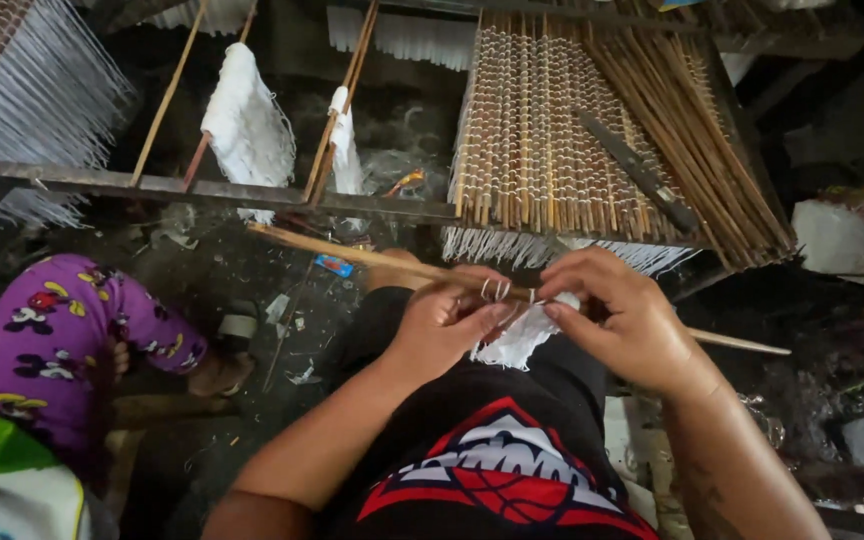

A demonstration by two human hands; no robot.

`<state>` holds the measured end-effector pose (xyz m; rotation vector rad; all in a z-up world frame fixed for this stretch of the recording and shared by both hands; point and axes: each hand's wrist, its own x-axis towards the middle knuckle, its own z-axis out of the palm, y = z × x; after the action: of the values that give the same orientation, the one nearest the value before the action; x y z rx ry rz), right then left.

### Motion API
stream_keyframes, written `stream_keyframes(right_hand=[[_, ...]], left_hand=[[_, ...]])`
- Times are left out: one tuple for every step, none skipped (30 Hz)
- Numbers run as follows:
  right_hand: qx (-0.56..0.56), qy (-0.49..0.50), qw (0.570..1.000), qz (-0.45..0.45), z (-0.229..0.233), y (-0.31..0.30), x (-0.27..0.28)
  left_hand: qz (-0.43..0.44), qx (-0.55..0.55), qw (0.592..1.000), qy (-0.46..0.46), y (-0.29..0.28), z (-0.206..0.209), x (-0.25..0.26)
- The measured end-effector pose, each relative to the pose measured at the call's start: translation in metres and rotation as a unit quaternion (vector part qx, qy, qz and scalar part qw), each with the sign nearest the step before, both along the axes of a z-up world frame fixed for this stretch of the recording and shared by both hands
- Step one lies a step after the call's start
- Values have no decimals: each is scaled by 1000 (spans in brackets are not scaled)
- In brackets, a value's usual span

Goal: Wrapping and looping white string around a wooden stick to create a woven pattern as part of a traditional craft.

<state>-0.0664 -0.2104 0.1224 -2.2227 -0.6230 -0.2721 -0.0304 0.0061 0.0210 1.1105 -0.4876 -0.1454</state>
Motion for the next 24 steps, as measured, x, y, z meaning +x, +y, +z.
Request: stream_keyframes(right_hand=[[-12, -2, 1000, -6, 1, -1, 2], [-24, -4, 1000, -12, 1, -2, 3], [-24, -3, 1000, -11, -1, -2, 5], [-17, 9, 999, -26, -3, -2, 6], [-10, 22, 999, -41, -5, -2, 7], [-9, 22, 999, -40, -4, 0, 7], [-3, 20, 999, -45, -4, 1, 7], [2, 18, 999, -50, -3, 3, 8], [2, 18, 999, -48, 1, 5, 7], [1, 4, 999, -40, 5, 7, 7], [1, -11, 999, -33, 10, 9, 6], [0, -10, 999, -31, 9, 9, 6], [11, -5, 1000, -22, 9, 9, 6], [21, 0, 1000, -14, 9, 9, 6], [20, 0, 1000, -12, 8, 8, 8], [18, -7, 1000, -5, 7, 6, 8], [16, -13, 1000, 2, 6, 5, 9], [15, -13, 1000, 3, 8, 7, 8], [17, 4, 1000, 0, 9, 10, 6], [20, 22, 1000, -3, 11, 12, 5], [19, 22, 1000, -1, 14, 15, 5], [9, 31, 999, 7, 17, 19, 5], [-2, 40, 999, 15, 21, 22, 5], [-2, 40, 999, 14, 14, 18, 8]], left_hand=[[7, 3, 1000, -2, 0, 2, 0], [13, 6, 1000, -5, -1, 4, 1], [14, 6, 1000, -4, 1, -2, 3], [23, 15, 1000, 1, 2, -8, 5], [32, 23, 999, 6, 4, -14, 6], [33, 23, 999, 7, 4, -10, 6], [32, 9, 999, -14, 4, -7, 5], [31, -7, 999, -34, 3, -3, 4], [33, -7, 999, -34, 6, -5, 8], [29, -10, 998, -51, 8, -7, 12], [25, -14, 997, -69, 11, -9, 15], [27, -14, 997, -69, 11, -8, 15], [24, -22, 995, -93, 11, -6, 15], [21, -31, 992, -117, 11, -5, 14], [23, -32, 992, -117, 7, -8, 12], [-3, -62, 993, -100, 3, -11, 9], [-29, -93, 992, -84, -1, -15, 6], [-28, -93, 992, -84, 2, 2, 6], [5, 17, 992, -125, 5, 18, 6], [38, 127, 977, -165, 8, 34, 5], [39, 127, 978, -164, 4, 31, 4], [49, 118, 981, -148, 0, 28, 4], [58, 110, 983, -132, -4, 25, 4], [57, 110, 984, -132, -5, 26, 4]])
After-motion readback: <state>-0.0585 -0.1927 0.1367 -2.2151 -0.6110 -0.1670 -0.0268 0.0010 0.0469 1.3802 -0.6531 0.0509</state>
